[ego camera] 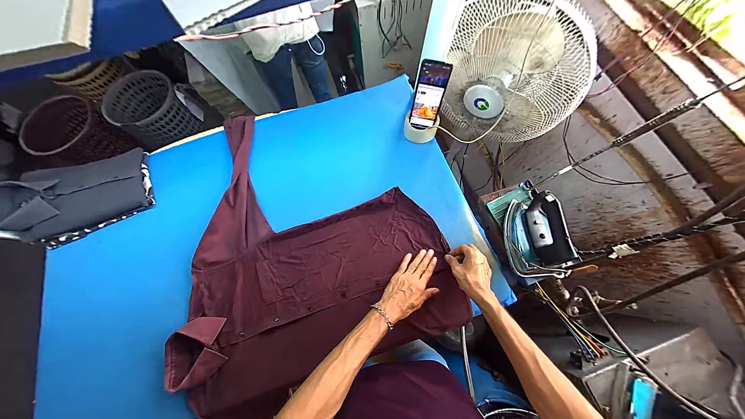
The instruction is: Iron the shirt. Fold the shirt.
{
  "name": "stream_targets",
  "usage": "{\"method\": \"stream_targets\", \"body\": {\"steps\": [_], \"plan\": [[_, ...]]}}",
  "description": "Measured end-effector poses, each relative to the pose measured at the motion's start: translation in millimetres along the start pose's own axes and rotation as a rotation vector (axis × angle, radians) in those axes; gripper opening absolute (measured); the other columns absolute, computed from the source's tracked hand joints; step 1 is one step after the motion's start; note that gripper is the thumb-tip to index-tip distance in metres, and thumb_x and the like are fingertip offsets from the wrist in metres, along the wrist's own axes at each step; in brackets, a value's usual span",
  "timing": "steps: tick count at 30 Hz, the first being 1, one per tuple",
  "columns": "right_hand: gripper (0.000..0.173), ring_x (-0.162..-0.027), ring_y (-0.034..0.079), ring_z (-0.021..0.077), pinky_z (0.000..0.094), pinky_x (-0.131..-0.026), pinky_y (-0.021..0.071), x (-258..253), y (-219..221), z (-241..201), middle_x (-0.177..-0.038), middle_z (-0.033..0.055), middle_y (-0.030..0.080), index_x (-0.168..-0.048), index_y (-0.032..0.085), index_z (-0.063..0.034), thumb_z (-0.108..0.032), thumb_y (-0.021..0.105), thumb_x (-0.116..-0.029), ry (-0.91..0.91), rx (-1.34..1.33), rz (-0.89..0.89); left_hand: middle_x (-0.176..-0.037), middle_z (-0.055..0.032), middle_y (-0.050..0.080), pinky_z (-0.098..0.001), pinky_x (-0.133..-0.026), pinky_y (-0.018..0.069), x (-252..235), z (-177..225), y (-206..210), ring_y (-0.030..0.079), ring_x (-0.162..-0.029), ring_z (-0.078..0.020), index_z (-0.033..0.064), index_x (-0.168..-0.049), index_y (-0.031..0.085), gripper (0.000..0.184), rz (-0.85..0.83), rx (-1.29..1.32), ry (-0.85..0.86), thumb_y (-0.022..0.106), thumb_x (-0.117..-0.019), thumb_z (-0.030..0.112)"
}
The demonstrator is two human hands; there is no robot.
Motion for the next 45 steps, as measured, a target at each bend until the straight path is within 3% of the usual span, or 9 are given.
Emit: {"method": "stream_targets", "body": {"steps": [7,11,13,16,21,26,33,40,45], "plan": [[0.056,-0.137,0.048,0.0447,0.0546,-0.113,0.0433,-46,-113,-2,-0.146,0.0323,0.048,-0.144,0.048,0.0060,-0.029,0.058,-0.1017,-0.018,0.044,0.534,-0.172,-0.0081,0.019,-0.0535,-0.130,0.0102,-36,18,-1,0.015,-0.160,-0.0207,0.0063,-0.163,0.027,0.084,-0.203,0.138,0.038,0.037,-0.1039,0.064],[0.072,-0.104,0.066,0.0496,0.0704,-0.087,0.0493,-90,-153,45,-0.113,0.0320,0.066,-0.128,0.060,0.0027,-0.063,0.039,-0.1042,0.288,0.104,0.286,-0.156,-0.0115,0.051,-0.0459,-0.124,0.0331,-83,-10,-41,0.045,-0.147,-0.0219,0.0060,-0.150,0.052,0.055,-0.253,0.454,0.015,0.043,-0.1100,0.042],[0.073,-0.061,0.063,0.0291,0.0530,-0.058,0.0547,-102,-160,65,-0.077,0.0151,0.066,-0.103,0.068,-0.0028,-0.068,0.037,-0.1030,0.305,-0.088,0.140,-0.150,-0.0129,0.056,-0.0468,-0.122,0.0355,-103,-36,-56,0.050,-0.143,-0.0248,0.0050,-0.145,0.058,0.042,-0.157,0.370,0.031,0.048,-0.1085,0.023],[0.060,-0.042,0.051,0.0110,0.0313,-0.041,0.0500,-105,-165,61,-0.060,0.0000,0.054,-0.087,0.063,-0.0079,-0.063,0.047,-0.1026,0.444,-0.474,0.032,-0.147,-0.0144,0.058,-0.0539,-0.121,0.0335,-133,-70,-65,0.049,-0.142,-0.0307,0.0058,-0.141,0.060,0.044,-0.218,0.082,0.072,0.064,-0.0978,0.013],[0.064,-0.043,0.051,0.0155,0.0377,-0.042,0.0513,-55,-135,-8,-0.060,0.0022,0.053,-0.089,0.061,-0.0092,-0.070,0.045,-0.0995,0.465,-0.596,-0.105,-0.125,-0.0190,0.065,-0.0604,-0.104,0.0445,-175,-80,-72,0.058,-0.125,-0.0384,0.0040,-0.117,0.069,0.043,-0.403,-0.090,0.173,0.083,-0.0848,0.029],[0.059,-0.064,0.065,0.0239,0.0497,-0.059,0.0541,17,-63,-69,-0.068,0.0047,0.061,-0.091,0.067,-0.0139,-0.065,0.040,-0.1018,0.023,0.011,-0.403,-0.136,-0.0159,0.061,-0.0558,-0.114,0.0352,-202,-45,-133,0.052,-0.134,-0.0346,0.0049,-0.132,0.062,0.032,-0.841,-0.125,0.105,0.060,-0.1040,0.021],[0.064,-0.066,0.066,0.0290,0.0518,-0.058,0.0519,13,-54,-73,-0.067,0.0072,0.059,-0.088,0.064,-0.0101,-0.064,0.033,-0.1030,-0.046,0.265,-0.257,-0.095,-0.0142,0.069,-0.0540,-0.085,0.0534,-212,-105,-68,0.067,-0.093,-0.0304,0.0007,-0.099,0.069,0.017,-0.596,0.433,0.188,0.074,-0.0916,0.015],[0.063,-0.047,0.058,0.0224,0.0445,-0.045,0.0519,-14,-67,-42,-0.058,0.0048,0.056,-0.086,0.062,-0.0127,-0.068,0.037,-0.1019,0.174,-0.061,-0.229,-0.110,-0.0195,0.070,-0.0615,-0.094,0.0489,-209,-133,-108,0.065,-0.108,-0.0390,0.0003,-0.108,0.069,0.027,-0.671,0.029,0.132,0.077,-0.0863,0.014],[0.059,-0.062,0.062,0.0224,0.0468,-0.057,0.0504,-2,-45,-69,-0.063,0.0020,0.056,-0.086,0.064,-0.0138,-0.064,0.037,-0.1028,-0.256,0.211,-0.432,-0.106,-0.0187,0.069,-0.0602,-0.090,0.0504,-216,-178,-134,0.066,-0.105,-0.0379,0.0016,-0.102,0.070,0.023,-0.593,0.035,-0.053,0.076,-0.0894,0.020]]}}
Point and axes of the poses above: each hand's wrist, its own x-axis away from the middle knuckle, its own y-axis out of the palm, z = x × y, the point moved 1 cm from there along -x, towards the middle knuckle
